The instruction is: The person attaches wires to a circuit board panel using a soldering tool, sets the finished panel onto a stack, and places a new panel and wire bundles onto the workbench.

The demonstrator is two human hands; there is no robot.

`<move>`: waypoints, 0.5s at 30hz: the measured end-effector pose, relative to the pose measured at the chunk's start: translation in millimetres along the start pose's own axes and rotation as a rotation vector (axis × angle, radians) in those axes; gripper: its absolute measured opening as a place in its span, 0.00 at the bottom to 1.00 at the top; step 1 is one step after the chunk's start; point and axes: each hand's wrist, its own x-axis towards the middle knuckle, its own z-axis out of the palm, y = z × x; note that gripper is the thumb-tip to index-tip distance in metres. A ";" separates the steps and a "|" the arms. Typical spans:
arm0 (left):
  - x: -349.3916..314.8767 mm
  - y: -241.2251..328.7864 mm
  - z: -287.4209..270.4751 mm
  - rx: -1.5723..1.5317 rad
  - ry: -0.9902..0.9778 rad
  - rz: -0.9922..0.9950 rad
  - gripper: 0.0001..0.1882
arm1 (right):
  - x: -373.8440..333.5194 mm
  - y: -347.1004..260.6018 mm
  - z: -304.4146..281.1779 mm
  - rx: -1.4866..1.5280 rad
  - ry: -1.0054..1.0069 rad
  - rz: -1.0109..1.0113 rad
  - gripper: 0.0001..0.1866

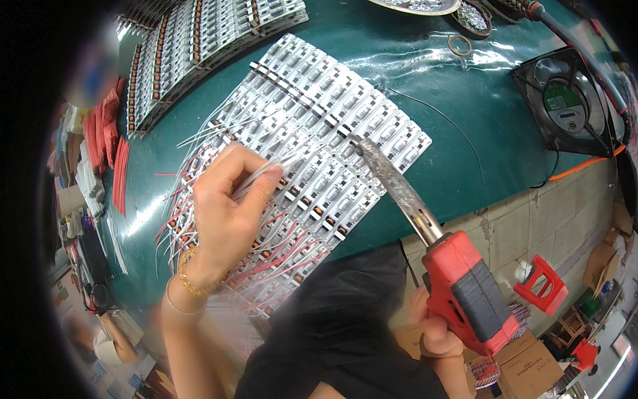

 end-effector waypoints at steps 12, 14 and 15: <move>9.4 12.6 22.3 0.083 -0.035 0.017 0.03 | -16.2 12.4 -40.1 -0.284 0.136 0.478 0.44; 9.2 11.3 20.1 0.094 -0.037 0.016 0.03 | -17.4 7.8 -36.0 -0.335 0.030 0.419 0.46; 9.0 10.8 19.2 0.105 -0.038 0.021 0.03 | -18.1 5.4 -33.5 -0.383 -0.076 0.355 0.48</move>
